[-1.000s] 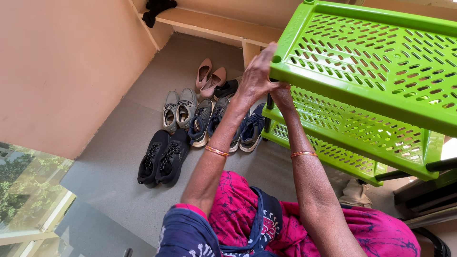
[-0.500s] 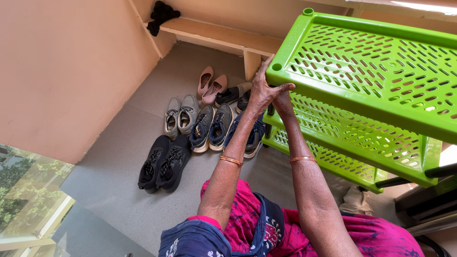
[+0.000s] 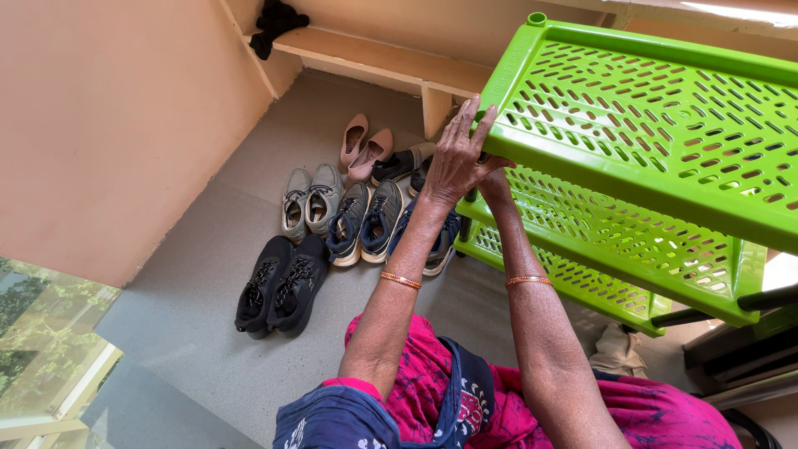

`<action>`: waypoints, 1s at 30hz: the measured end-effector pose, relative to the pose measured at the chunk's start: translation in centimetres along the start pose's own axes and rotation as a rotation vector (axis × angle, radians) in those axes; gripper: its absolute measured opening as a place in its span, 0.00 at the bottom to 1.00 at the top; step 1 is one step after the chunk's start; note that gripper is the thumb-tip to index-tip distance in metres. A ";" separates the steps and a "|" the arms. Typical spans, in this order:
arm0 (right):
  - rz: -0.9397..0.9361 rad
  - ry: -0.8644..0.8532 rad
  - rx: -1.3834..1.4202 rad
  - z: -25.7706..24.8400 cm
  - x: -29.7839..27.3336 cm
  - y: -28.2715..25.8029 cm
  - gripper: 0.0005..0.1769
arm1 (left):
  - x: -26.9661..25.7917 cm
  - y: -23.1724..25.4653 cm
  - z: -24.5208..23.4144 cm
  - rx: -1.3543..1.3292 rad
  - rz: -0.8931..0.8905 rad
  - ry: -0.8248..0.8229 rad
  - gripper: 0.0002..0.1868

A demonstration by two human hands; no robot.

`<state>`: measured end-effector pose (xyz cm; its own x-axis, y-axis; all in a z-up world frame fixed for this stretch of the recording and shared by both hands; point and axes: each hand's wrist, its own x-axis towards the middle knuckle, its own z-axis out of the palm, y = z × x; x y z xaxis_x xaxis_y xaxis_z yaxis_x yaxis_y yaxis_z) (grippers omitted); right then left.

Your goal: The person assembles a green plastic shoe rack by inserting black metal poles into the corners of the trays and stacking the trays to form a three-tier unit. The person sits on the floor and handles each tray and pole by hand.

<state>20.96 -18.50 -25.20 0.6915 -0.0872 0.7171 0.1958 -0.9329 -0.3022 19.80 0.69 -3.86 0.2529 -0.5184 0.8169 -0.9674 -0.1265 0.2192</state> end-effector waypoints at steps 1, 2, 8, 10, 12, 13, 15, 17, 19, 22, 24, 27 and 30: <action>0.014 -0.009 0.004 0.0 0.0 0.1 0.35 | 0.0 -0.3 0.2 0.049 0.023 -0.010 0.53; 0.029 -0.018 0.007 0.0 0.0 0.1 0.33 | -0.1 -0.6 0.5 0.099 0.046 -0.020 0.54; 0.019 -0.048 -0.201 0.3 -0.2 0.4 0.32 | 0.1 -2.0 1.1 0.175 0.172 -0.001 0.56; -0.023 -0.066 -0.350 0.6 -0.4 0.3 0.33 | 0.0 -2.1 1.2 0.196 0.171 -0.015 0.55; -0.019 -0.063 -0.331 0.6 -0.3 0.4 0.33 | 0.1 -2.1 1.2 0.206 0.166 -0.022 0.53; 0.028 -0.051 -0.218 0.6 -0.3 0.4 0.32 | 0.1 -2.0 1.2 0.205 0.163 -0.023 0.52; 0.119 -0.024 0.007 0.5 -0.2 0.1 0.31 | 0.0 -1.8 1.1 0.195 0.149 -0.031 0.50; 0.207 0.025 0.263 0.4 0.0 -0.3 0.32 | 0.0 -1.6 1.0 0.175 0.126 -0.044 0.48; 0.240 0.069 0.394 0.3 0.1 -0.6 0.33 | 0.0 -1.6 0.9 0.171 0.120 -0.034 0.48; 0.241 0.101 0.462 0.2 0.4 -0.9 0.34 | -0.1 -1.3 0.7 0.150 0.105 -0.023 0.48; 0.293 0.084 0.585 0.1 0.3 -1.1 0.33 | -0.2 -1.0 0.4 0.125 0.084 -0.019 0.49; 0.119 0.050 0.298 0.2 0.4 -0.8 0.34 | -0.1 -0.5 -0.1 0.043 0.042 -0.020 0.51; 0.177 -0.032 0.161 0.0 0.3 -0.7 0.34 | 0.0 -0.1 -0.7 -0.070 0.006 -0.007 0.54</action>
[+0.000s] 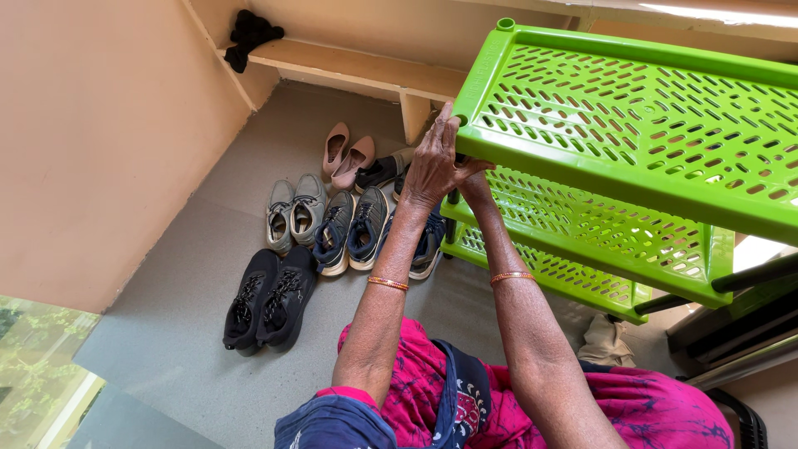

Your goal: The person assembles a green plastic shoe rack by inserting black metal poles into the corners of the trays and stacking the trays to form a three-tier unit. The person sits on the floor and handles each tray and pole by hand.

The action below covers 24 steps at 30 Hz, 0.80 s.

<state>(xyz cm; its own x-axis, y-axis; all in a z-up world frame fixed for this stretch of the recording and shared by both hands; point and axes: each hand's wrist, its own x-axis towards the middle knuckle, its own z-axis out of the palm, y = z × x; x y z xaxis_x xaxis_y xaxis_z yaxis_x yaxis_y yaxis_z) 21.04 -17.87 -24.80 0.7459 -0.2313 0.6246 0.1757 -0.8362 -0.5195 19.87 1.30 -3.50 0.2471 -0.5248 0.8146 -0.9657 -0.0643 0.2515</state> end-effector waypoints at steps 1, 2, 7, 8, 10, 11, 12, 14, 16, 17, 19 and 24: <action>-0.046 -0.007 -0.119 -0.2 0.1 -0.2 0.34 | 0.1 0.0 -0.1 -0.024 0.000 0.014 0.55; -0.092 -0.014 -0.237 -0.5 0.2 -0.4 0.33 | 0.1 0.0 -0.2 -0.048 0.000 0.029 0.55; 0.018 0.009 0.206 -2.2 0.3 -3.5 0.28 | 0.0 0.4 0.0 -0.163 -0.168 0.011 0.54; 0.044 0.032 0.222 -2.3 0.3 -3.9 0.27 | -0.1 0.5 -0.1 -0.210 -0.226 -0.001 0.55; 0.045 0.014 0.106 -2.3 0.6 -4.1 0.23 | -0.3 0.5 -0.4 -0.246 -0.280 -0.020 0.54; 0.020 -0.028 -0.027 -2.1 1.0 -3.7 0.19 | -0.4 0.5 -0.4 -0.267 -0.306 -0.029 0.53; -0.005 -0.069 -0.161 -2.0 1.2 -3.3 0.16 | -0.5 0.5 -0.4 -0.264 -0.292 -0.007 0.54; 0.025 -0.050 -0.049 -2.0 0.9 -3.0 0.15 | -0.5 0.4 -0.5 -0.259 -0.263 0.034 0.56; 0.028 -0.021 0.021 -1.8 0.8 -3.0 0.15 | -0.5 0.4 -0.5 -0.233 -0.231 0.045 0.56; 0.018 0.000 0.037 -1.6 0.8 -3.1 0.16 | -0.5 0.3 -0.5 -0.219 -0.216 0.048 0.56; -0.019 0.008 -0.027 -1.6 0.6 -3.1 0.17 | -0.5 0.3 -0.6 -0.233 -0.230 0.025 0.56; -0.102 -0.010 -0.189 -1.7 0.7 -3.1 0.18 | -0.6 0.7 -0.8 -0.235 -0.232 0.008 0.54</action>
